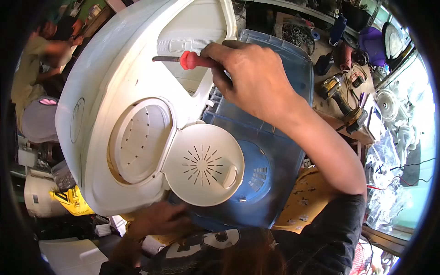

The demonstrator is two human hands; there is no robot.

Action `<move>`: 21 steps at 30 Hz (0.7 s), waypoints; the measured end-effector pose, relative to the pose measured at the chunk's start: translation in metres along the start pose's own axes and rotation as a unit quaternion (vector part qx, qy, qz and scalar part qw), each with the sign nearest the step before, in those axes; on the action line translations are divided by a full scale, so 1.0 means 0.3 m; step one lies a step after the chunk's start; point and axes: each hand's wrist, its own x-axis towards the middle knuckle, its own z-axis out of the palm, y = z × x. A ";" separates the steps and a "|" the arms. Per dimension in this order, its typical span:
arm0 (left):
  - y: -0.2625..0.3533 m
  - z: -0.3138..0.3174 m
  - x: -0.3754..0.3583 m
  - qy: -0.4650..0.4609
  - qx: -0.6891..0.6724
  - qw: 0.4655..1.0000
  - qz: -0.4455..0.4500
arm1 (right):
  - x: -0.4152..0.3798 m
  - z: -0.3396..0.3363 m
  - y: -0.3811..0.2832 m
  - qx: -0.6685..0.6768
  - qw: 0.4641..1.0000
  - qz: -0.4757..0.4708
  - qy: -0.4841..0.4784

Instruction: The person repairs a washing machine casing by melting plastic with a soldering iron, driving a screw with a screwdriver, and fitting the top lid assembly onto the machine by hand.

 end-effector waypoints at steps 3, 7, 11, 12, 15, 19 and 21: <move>0.041 -0.053 0.162 0.175 -0.235 0.953 0.080 | -0.003 -0.009 0.016 0.018 0.999 -0.009 -0.025; -0.021 -0.095 0.475 0.529 -0.154 0.802 0.231 | -0.010 0.004 0.045 0.059 0.998 -0.018 -0.029; -0.083 -0.159 0.634 0.655 -0.204 0.700 0.200 | -0.015 0.027 0.081 0.087 0.996 -0.008 -0.035; -0.102 -0.173 0.638 0.688 -0.115 0.697 0.167 | -0.019 0.030 0.085 0.087 0.995 -0.002 -0.041; -0.121 -0.190 0.660 0.679 -0.163 0.678 0.230 | -0.028 0.041 0.101 0.096 0.994 0.003 -0.050; -0.121 -0.182 0.687 0.654 -0.157 0.711 0.206 | -0.023 0.059 0.109 0.115 0.991 0.022 -0.063; -0.129 -0.173 0.680 0.642 -0.217 0.705 0.209 | -0.026 0.057 0.114 0.110 0.992 0.019 -0.063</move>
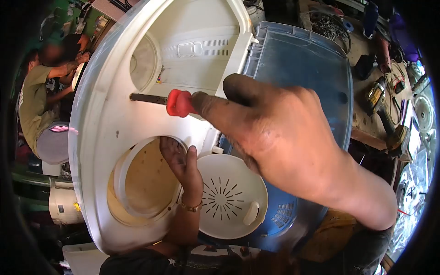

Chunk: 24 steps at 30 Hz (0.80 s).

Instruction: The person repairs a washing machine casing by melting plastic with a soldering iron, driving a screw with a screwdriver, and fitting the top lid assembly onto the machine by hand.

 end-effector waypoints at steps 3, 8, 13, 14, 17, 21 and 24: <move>-0.004 -0.013 -0.001 -0.010 0.008 0.999 -0.032 | 0.003 0.017 0.017 -0.007 1.000 -0.021 0.021; -0.006 -0.014 -0.007 0.015 -0.034 0.998 -0.060 | -0.004 0.053 0.036 0.016 0.997 -0.053 0.054; -0.005 -0.010 -0.003 0.016 -0.052 0.997 -0.048 | 0.005 0.050 0.039 0.037 0.996 -0.048 0.061; -0.003 -0.008 -0.002 0.018 -0.046 0.998 -0.044 | 0.005 0.053 0.040 0.038 0.996 -0.047 0.064; 0.003 0.000 0.001 0.019 -0.051 0.998 -0.040 | 0.004 0.059 0.044 0.037 0.996 -0.044 0.065; -0.003 -0.003 -0.003 0.025 -0.049 0.997 -0.048 | 0.005 0.053 0.038 0.035 0.998 -0.020 0.049; -0.002 0.001 0.001 0.017 -0.057 0.998 -0.037 | 0.005 0.045 0.033 0.045 0.998 0.000 0.034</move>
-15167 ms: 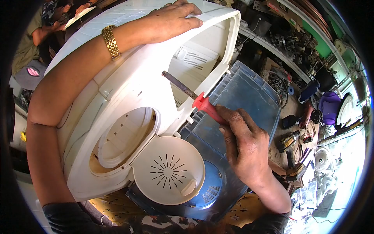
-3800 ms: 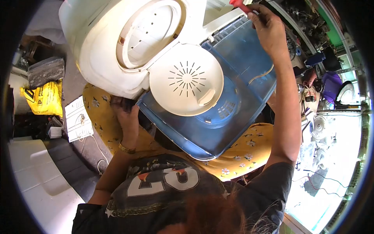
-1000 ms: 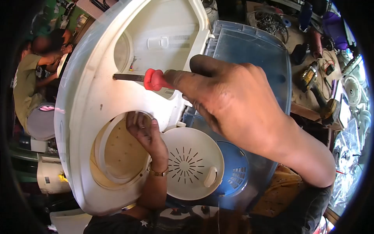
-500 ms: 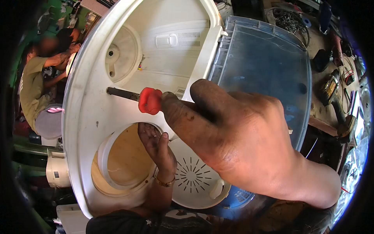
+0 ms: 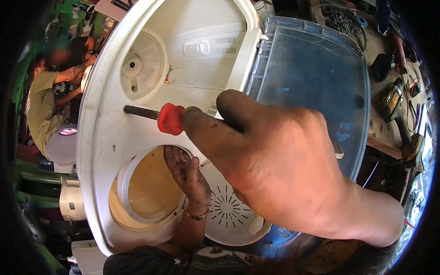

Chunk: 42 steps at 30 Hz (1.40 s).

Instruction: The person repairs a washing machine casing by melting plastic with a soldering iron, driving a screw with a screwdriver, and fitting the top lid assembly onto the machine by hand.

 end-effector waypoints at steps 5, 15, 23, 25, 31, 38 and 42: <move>0.003 0.004 -0.001 0.001 -0.004 1.000 -0.005 | 0.012 -0.010 -0.002 0.072 0.996 0.042 -0.030; 0.001 0.004 -0.005 0.004 -0.032 0.999 -0.015 | 0.028 -0.007 0.009 0.137 0.990 0.031 -0.032; -0.017 -0.014 -0.001 -0.012 0.009 1.000 -0.004 | 0.024 -0.031 0.004 0.061 0.998 0.021 -0.026; -0.018 -0.016 0.000 -0.011 0.018 1.000 0.002 | 0.021 -0.045 0.006 0.071 0.997 0.021 -0.021; -0.019 -0.018 -0.006 -0.003 0.049 0.999 0.002 | 0.023 -0.084 0.017 0.080 0.997 0.003 0.022; -0.014 -0.011 0.002 -0.007 0.023 1.000 -0.003 | 0.034 -0.039 0.014 0.089 0.996 -0.009 0.015; -0.027 -0.016 0.000 -0.005 0.027 1.000 -0.001 | 0.034 -0.031 0.015 0.090 0.996 -0.005 0.012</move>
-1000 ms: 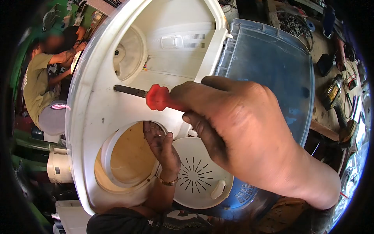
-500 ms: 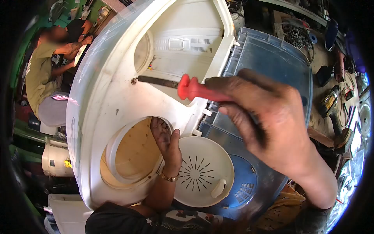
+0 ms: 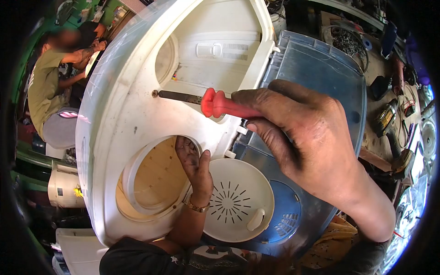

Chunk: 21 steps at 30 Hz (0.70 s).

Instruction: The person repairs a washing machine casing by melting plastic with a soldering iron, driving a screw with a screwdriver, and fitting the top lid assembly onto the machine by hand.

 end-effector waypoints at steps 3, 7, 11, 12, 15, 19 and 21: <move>0.008 0.005 0.004 -0.004 -0.017 1.000 0.007 | 0.001 0.004 -0.002 -0.002 1.000 0.000 0.001; 0.018 0.006 0.003 -0.003 -0.020 1.000 -0.002 | 0.007 0.012 0.000 0.002 1.000 -0.007 0.002; 0.014 0.004 0.003 -0.011 -0.014 1.000 0.007 | 0.006 0.013 -0.010 -0.033 0.999 -0.013 0.006; 0.011 0.004 0.003 -0.014 -0.013 1.000 0.010 | 0.004 0.013 -0.016 -0.057 0.998 -0.017 0.006; 0.002 0.003 -0.001 -0.009 -0.003 1.000 0.009 | -0.012 0.015 -0.053 -0.168 0.985 -0.040 -0.003; 0.010 0.005 -0.003 -0.022 0.044 0.998 0.032 | -0.023 0.018 -0.089 -0.281 0.956 -0.090 -0.002; 0.029 0.008 0.008 -0.028 0.084 0.995 0.039 | -0.034 0.038 -0.085 -0.317 0.941 -0.115 0.023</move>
